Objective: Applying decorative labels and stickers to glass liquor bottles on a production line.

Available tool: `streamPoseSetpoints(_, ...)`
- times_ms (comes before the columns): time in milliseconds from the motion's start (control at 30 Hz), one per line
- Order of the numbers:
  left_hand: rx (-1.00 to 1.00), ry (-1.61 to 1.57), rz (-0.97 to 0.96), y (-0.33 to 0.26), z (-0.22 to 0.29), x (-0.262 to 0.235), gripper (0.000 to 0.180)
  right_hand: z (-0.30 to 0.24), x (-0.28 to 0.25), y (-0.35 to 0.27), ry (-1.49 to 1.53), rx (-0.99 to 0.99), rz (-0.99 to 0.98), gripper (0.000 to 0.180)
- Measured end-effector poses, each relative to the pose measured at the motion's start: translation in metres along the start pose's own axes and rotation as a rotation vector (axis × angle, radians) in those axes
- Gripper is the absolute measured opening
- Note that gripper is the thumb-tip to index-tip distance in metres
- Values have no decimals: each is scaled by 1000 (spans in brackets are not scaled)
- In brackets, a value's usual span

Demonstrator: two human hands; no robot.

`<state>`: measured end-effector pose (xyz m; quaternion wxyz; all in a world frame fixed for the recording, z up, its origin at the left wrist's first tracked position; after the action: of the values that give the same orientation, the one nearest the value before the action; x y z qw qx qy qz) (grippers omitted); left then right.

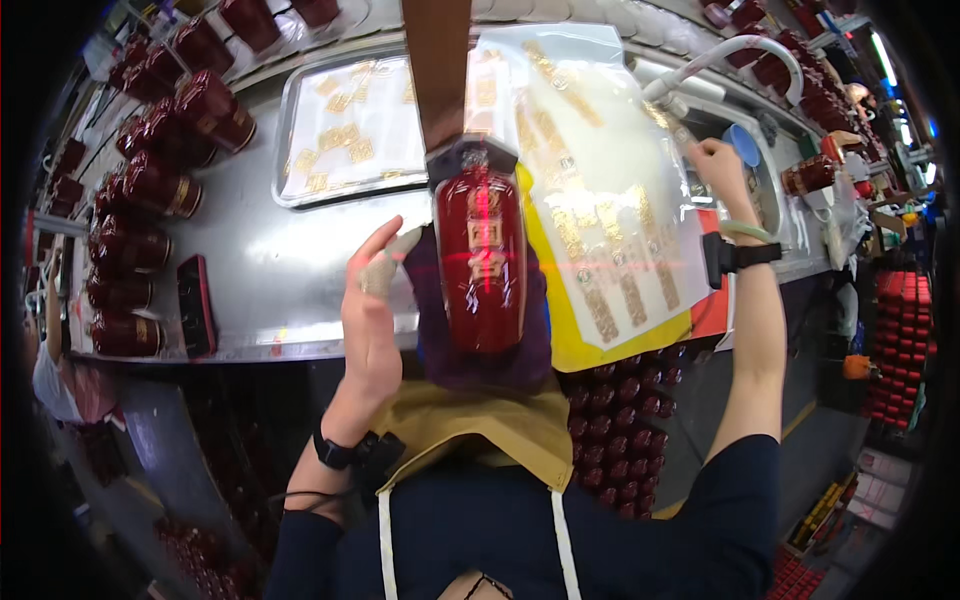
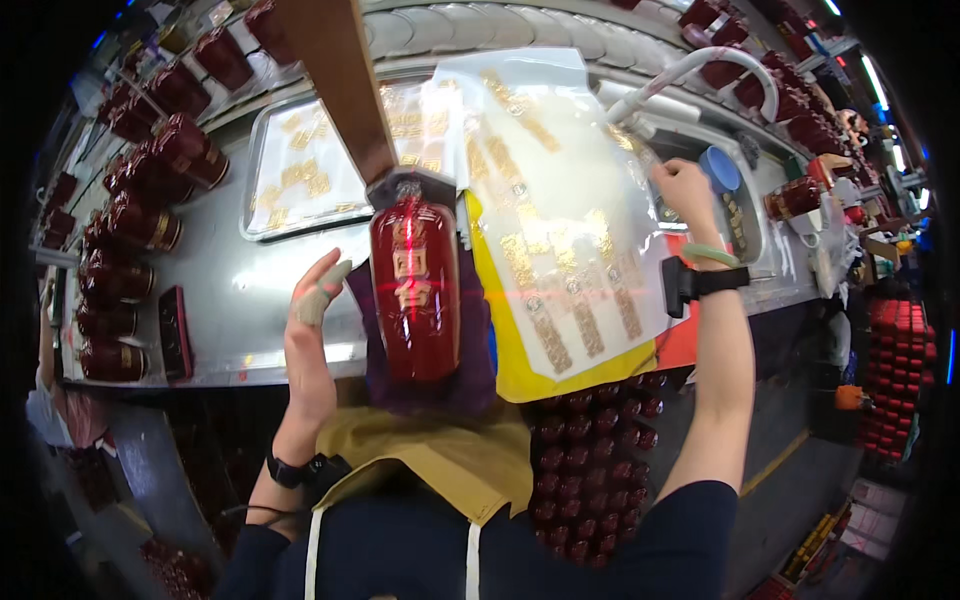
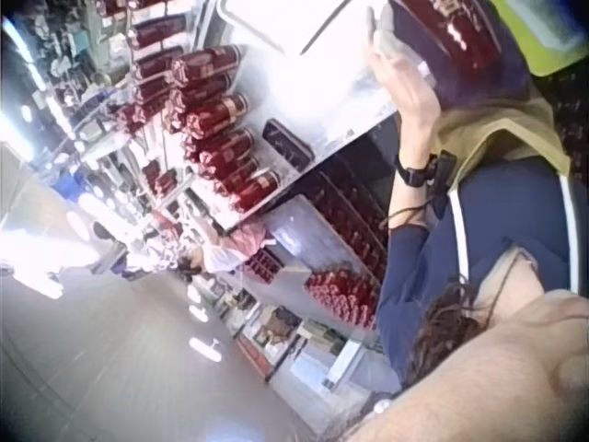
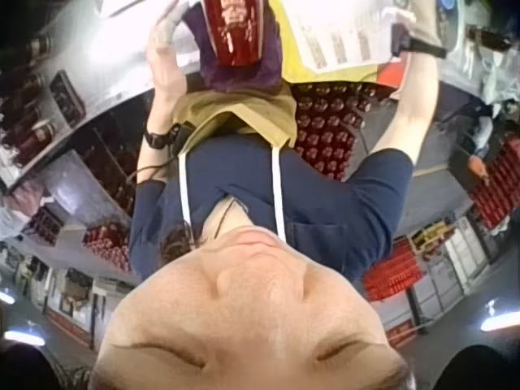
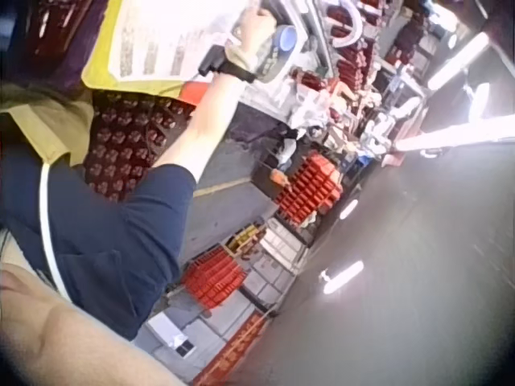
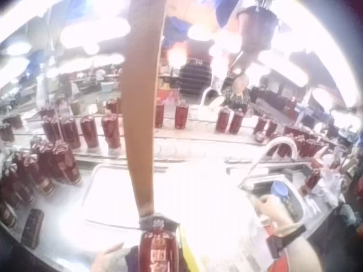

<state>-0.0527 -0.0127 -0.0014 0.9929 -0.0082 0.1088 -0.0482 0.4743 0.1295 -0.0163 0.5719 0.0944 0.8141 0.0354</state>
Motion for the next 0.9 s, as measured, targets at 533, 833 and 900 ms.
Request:
streamPoseSetpoints(533,-108,-286,-503,8,72,20,123,-307,-94,-129,956,-538,-443,29)
streamPoseSetpoints(833,-177,-396,-665,-11,60,13,109,-313,-80,-151,1050,-679,-479,21)
streamPoseSetpoints(900,-143,-556,-638,-10,52,8,75,-307,-84,-157,1058,-620,-502,21)
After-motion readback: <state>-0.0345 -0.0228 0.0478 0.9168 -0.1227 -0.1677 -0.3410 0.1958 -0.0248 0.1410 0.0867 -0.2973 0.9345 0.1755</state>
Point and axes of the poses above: each hand's wrist, its own y-axis towards the middle knuckle, its own x-axis out of the palm, z = x × y, the point moved 1 cm from there along y, towards the middle knuckle, and after that the axes turned 15 degrees about -x, right-handed, at the moved point
